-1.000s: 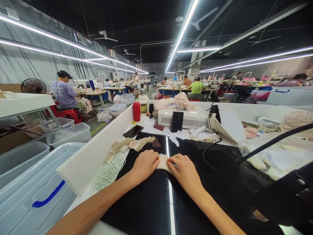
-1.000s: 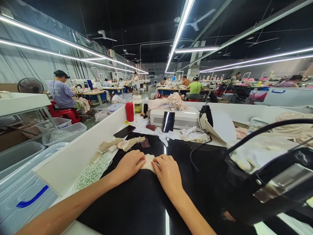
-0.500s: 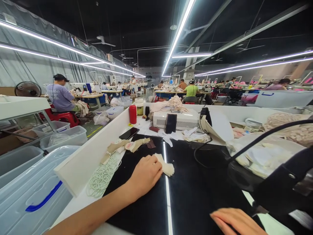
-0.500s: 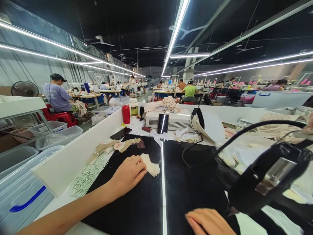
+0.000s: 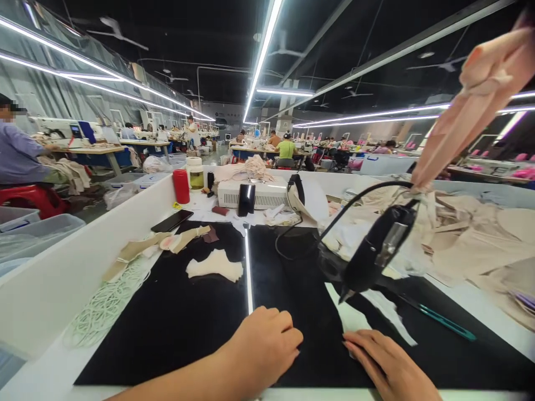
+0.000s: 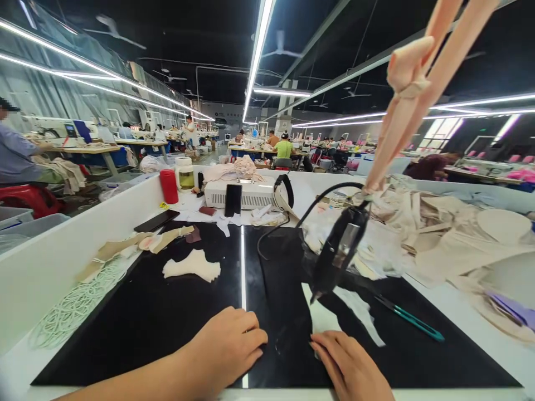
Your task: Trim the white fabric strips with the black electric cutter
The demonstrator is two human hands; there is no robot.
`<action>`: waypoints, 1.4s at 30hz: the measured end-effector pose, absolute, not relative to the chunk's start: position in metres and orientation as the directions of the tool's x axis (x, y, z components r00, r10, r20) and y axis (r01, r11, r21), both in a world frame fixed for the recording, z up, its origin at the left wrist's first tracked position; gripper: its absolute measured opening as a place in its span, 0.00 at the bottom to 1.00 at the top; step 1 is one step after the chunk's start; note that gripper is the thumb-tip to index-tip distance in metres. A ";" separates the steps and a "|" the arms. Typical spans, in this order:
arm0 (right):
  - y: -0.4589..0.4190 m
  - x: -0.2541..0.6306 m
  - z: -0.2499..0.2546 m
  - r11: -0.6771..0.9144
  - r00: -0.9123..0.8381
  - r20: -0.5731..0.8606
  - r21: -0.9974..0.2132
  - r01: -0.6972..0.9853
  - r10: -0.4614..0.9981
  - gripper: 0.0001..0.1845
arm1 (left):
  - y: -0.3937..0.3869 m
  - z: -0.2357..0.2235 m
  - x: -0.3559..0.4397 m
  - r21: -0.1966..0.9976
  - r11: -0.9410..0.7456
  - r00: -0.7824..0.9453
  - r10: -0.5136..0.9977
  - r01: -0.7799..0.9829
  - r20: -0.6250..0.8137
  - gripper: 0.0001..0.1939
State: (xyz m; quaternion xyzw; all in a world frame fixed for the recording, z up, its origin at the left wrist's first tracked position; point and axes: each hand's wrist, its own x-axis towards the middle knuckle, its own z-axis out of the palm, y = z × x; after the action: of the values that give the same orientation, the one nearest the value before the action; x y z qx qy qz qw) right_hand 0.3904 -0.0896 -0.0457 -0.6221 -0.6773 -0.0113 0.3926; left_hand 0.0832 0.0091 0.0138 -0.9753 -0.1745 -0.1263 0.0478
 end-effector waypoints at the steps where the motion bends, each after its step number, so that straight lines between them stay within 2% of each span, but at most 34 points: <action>1: -0.091 0.385 -0.040 0.210 0.109 0.528 -0.507 0.836 0.842 0.33 | 0.007 0.014 0.088 -0.040 -0.940 0.914 0.318 0.338 0.254 0.09; 10: -0.099 0.362 -0.022 0.053 0.273 0.363 -0.680 0.731 0.891 0.35 | -0.006 0.005 0.125 0.031 -0.967 0.935 0.252 0.252 0.250 0.07; 18: -0.096 0.357 -0.009 -0.024 0.381 0.269 -0.790 0.613 0.885 0.27 | -0.010 0.004 0.151 -0.063 -0.980 0.955 0.171 0.191 0.242 0.11; 24: -0.091 0.363 0.001 -0.080 0.485 0.215 -0.852 0.518 0.848 0.25 | -0.011 0.006 0.154 0.029 -0.946 0.928 0.321 0.321 0.187 0.17; 27: -0.082 0.370 0.008 -0.087 0.525 0.186 -0.888 0.452 0.831 0.27 | -0.011 0.008 0.152 0.045 -0.943 0.927 0.332 0.330 0.172 0.18; 31: -0.058 0.382 0.018 -0.028 0.576 0.182 -0.941 0.336 0.797 0.35 | -0.009 0.005 0.151 0.038 -0.954 0.929 0.298 0.297 0.221 0.18; 34: -0.036 0.391 0.025 0.061 0.631 0.218 -0.964 0.260 0.745 0.39 | -0.007 0.002 0.151 0.094 -0.958 0.921 0.287 0.272 0.262 0.16; 38: -0.015 0.401 0.037 0.188 0.699 0.308 -0.951 0.245 0.646 0.37 | -0.007 0.002 0.151 0.157 -0.943 0.912 0.326 0.294 0.250 0.15; 42: -0.024 0.400 0.050 0.276 0.726 0.425 -0.905 0.324 0.541 0.33 | -0.007 0.004 0.153 0.190 -0.933 0.919 0.340 0.304 0.200 0.17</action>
State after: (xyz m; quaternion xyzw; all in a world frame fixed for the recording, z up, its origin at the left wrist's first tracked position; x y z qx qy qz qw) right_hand 0.3999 -0.0244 0.0497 -0.5970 -0.3625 0.0762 0.7116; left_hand 0.1526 -0.0070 0.0041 -0.9764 -0.1651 -0.1158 -0.0779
